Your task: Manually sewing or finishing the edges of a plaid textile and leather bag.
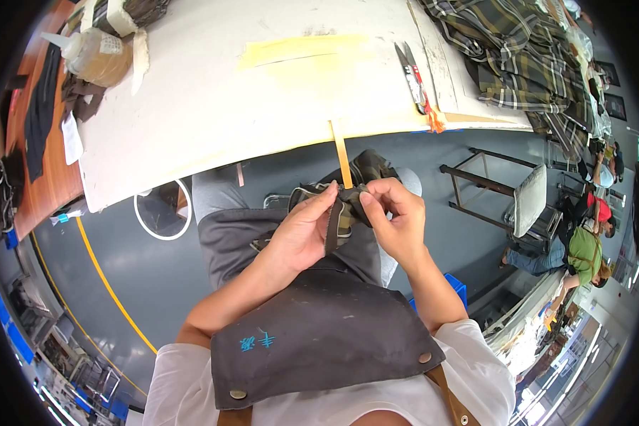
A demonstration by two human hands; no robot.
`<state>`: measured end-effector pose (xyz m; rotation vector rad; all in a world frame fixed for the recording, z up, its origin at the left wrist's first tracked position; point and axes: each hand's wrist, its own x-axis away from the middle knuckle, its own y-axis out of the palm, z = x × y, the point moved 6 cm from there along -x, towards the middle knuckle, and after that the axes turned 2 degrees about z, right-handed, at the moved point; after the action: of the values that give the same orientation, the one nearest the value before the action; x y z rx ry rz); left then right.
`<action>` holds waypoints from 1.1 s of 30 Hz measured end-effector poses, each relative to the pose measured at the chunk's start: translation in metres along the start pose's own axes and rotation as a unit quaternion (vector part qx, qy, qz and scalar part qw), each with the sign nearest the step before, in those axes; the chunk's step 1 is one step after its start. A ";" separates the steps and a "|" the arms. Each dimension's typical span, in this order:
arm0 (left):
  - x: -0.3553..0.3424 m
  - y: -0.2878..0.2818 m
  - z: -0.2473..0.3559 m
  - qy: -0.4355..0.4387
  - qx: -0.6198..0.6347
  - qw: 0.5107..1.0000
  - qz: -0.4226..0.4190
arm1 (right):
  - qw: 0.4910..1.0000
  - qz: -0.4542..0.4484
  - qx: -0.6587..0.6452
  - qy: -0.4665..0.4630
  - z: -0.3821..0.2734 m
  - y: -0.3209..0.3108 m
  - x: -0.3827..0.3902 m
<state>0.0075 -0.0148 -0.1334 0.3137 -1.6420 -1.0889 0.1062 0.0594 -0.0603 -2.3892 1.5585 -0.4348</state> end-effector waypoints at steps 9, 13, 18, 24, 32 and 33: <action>0.004 0.005 0.004 0.013 0.043 0.999 -0.009 | 0.993 0.014 -0.108 0.042 0.003 0.010 -0.004; -0.004 0.004 0.003 0.018 0.074 0.997 -0.010 | 0.991 0.041 -0.107 0.066 0.008 0.009 -0.004; -0.014 0.011 0.022 0.035 0.100 0.993 -0.051 | 0.997 0.080 -0.012 0.000 -0.014 0.013 -0.015; -0.014 0.007 0.031 0.076 -0.021 0.995 -0.067 | 0.991 0.119 0.041 -0.037 -0.017 0.009 -0.011; -0.028 0.009 0.047 0.208 -0.059 0.976 -0.019 | 0.995 0.080 0.055 -0.037 -0.021 0.010 -0.014; -0.032 0.009 0.045 0.225 -0.042 0.973 -0.008 | 0.998 0.063 0.027 -0.005 -0.016 0.008 -0.014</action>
<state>-0.0171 0.0342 -0.1458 0.4811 -1.1885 -1.0078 0.0878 0.0682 -0.0500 -2.2351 1.6587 -0.4312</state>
